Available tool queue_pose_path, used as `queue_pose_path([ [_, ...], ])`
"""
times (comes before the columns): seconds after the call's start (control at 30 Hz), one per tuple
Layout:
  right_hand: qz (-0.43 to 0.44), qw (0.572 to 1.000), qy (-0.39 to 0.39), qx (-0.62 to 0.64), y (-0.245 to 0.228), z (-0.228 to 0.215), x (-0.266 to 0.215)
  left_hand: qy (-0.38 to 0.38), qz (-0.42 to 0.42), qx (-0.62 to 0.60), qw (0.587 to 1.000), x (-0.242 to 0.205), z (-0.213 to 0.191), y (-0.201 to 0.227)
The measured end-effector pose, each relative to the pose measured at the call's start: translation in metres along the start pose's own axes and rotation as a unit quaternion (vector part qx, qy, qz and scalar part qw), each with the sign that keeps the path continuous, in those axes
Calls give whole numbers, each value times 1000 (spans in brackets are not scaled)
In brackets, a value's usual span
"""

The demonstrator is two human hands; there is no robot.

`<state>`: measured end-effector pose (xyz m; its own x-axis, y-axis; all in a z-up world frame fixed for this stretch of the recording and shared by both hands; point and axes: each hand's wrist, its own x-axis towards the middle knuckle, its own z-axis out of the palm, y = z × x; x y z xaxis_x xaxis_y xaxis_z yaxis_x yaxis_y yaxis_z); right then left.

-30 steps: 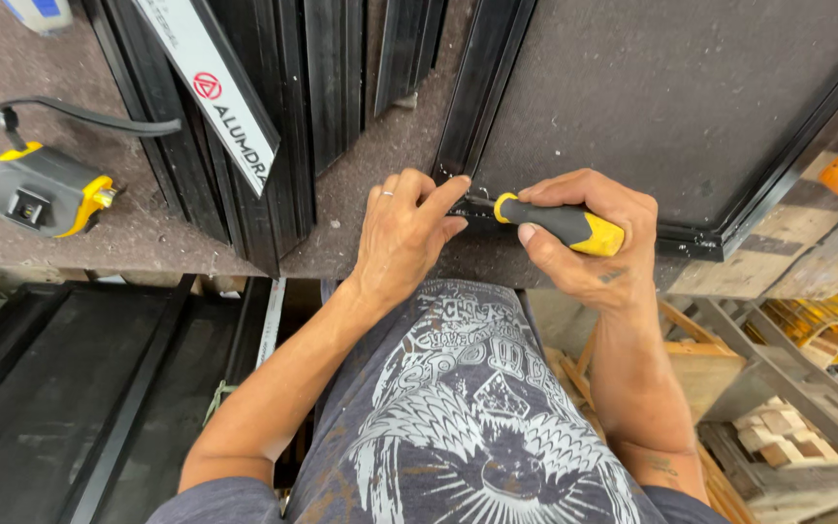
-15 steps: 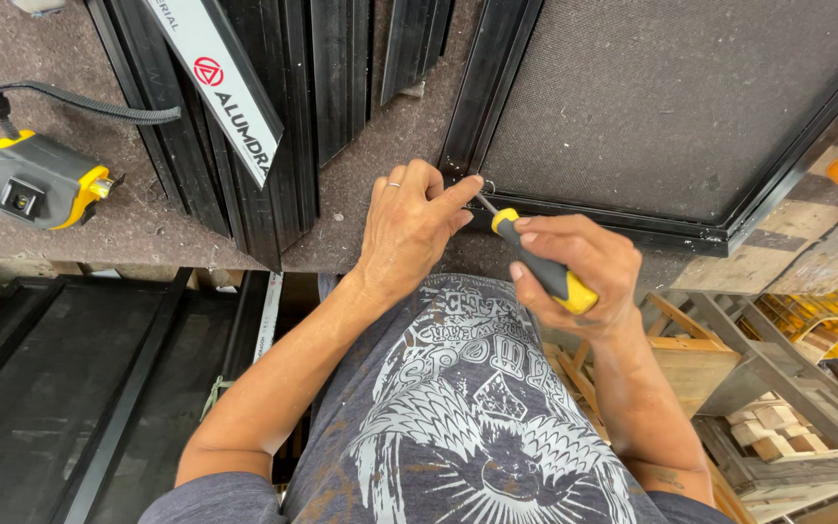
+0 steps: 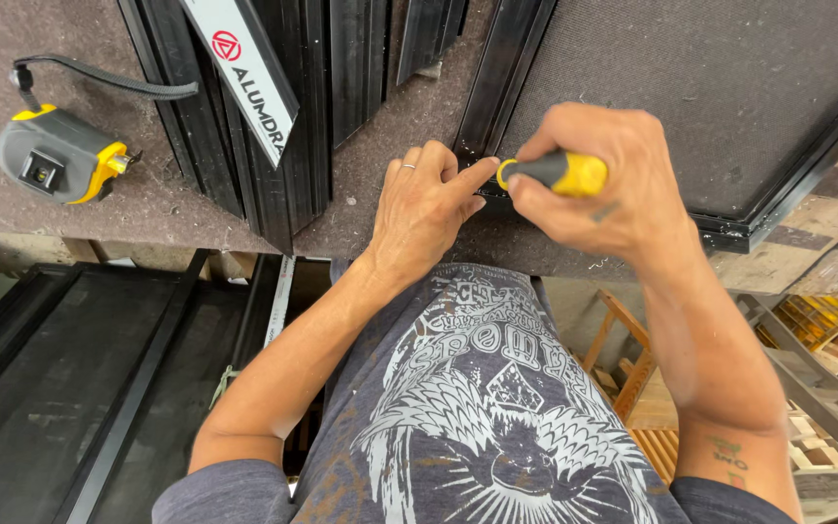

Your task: The person uses a screwdriver and a power drill to remove the spline and frame pieces from a window screen. They then reassemble the screen by inserting the spline back into the frame and securing the corners.

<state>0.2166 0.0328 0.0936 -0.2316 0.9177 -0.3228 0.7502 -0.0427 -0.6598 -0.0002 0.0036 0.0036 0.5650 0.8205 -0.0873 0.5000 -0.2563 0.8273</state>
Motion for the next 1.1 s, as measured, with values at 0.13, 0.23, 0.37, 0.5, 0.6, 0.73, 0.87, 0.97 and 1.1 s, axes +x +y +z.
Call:
queue_pose_path([
  [0.13,-71,980,20,186,3,18,14,6,-8,-9,1000,0,0,1],
  [0.23,-114,911,80,388,6,39,8,3,-10,-6,1000,4,1,0],
  [0.37,-77,904,97,409,15,58,3,6,-23,-9,1000,-6,2,2],
  [0.5,-16,925,77,371,18,60,19,-9,-19,-4,1000,3,-5,2],
  [0.6,0,922,87,376,13,61,20,-12,-17,1,1000,1,-3,3],
  [0.73,6,924,100,369,7,62,28,-11,-10,4,1000,1,-4,-1],
  [0.87,16,931,100,350,11,62,36,-13,-12,3,1000,-1,0,-2],
  [0.97,38,921,91,376,14,64,45,-24,-22,15,999,0,2,-2],
  [1.1,61,916,73,390,14,61,56,-37,-29,24,999,2,0,-1],
])
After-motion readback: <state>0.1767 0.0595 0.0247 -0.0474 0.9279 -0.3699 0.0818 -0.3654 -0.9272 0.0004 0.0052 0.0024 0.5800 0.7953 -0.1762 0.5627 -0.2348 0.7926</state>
